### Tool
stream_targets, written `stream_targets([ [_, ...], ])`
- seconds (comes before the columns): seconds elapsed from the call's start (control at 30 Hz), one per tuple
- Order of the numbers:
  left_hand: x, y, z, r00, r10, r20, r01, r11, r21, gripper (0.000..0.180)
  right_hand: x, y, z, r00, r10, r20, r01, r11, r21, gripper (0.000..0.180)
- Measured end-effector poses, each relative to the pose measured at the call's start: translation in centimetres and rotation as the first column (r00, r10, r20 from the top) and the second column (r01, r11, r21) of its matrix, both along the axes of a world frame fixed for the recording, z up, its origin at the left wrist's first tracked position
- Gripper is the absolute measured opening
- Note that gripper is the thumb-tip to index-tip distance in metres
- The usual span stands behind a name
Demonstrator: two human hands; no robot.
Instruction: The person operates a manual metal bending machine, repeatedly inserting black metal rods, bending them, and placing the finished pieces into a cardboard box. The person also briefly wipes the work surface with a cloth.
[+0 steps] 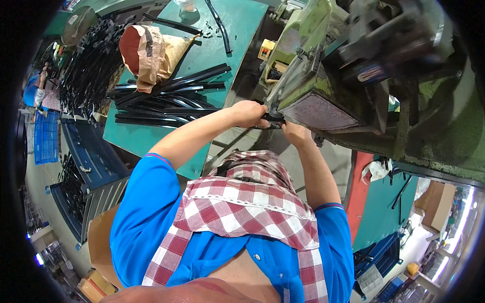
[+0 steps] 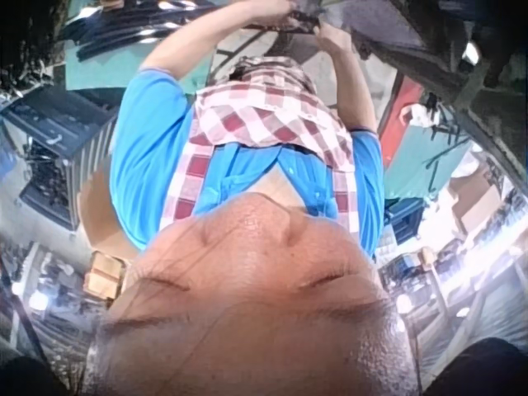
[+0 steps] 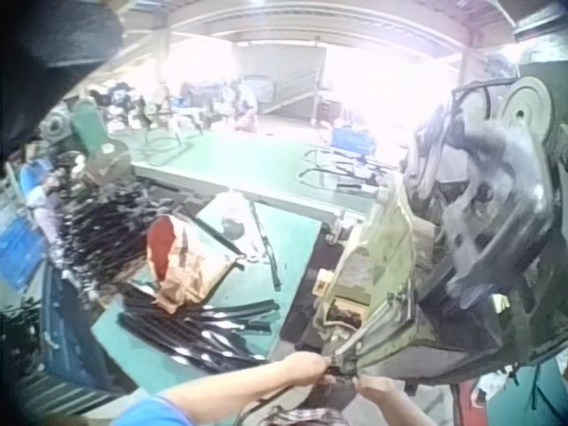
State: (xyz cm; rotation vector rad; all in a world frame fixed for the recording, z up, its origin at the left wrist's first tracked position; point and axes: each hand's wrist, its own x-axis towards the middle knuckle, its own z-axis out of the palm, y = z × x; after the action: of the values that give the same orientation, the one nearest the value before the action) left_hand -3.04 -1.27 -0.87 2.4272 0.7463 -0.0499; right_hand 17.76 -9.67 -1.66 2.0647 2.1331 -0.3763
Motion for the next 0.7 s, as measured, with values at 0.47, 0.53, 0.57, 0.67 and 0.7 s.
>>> stream_targets([
  [0.47,0.5,-2.0,3.8,0.998,0.044,0.038,-0.012,0.786,-0.618,0.034,1.8,-3.1,3.6,0.962,0.07,-0.265,-0.012,0.977,0.211,0.019],
  [0.53,0.8,-3.6,2.2,0.998,0.006,0.06,0.044,0.618,-0.785,0.023,2.6,-5.4,6.1,0.949,0.228,-0.22,-0.116,0.895,0.431,0.018],
  [0.57,1.5,-4.9,1.0,0.995,0.022,0.099,0.077,0.466,-0.882,0.022,3.9,-6.4,6.3,0.956,0.265,-0.125,-0.168,0.845,0.508,0.019],
  [0.67,4.2,-11.2,0.0,0.988,0.09,0.128,0.109,0.195,-0.975,0.023,7.8,-11.4,8.2,0.97,0.238,0.047,-0.217,0.767,0.604,0.019],
  [0.7,5.6,-13.0,0.9,0.984,0.107,0.139,0.123,0.147,-0.981,0.023,9.3,-13.1,9.3,0.974,0.216,0.068,-0.211,0.756,0.619,0.02],
])
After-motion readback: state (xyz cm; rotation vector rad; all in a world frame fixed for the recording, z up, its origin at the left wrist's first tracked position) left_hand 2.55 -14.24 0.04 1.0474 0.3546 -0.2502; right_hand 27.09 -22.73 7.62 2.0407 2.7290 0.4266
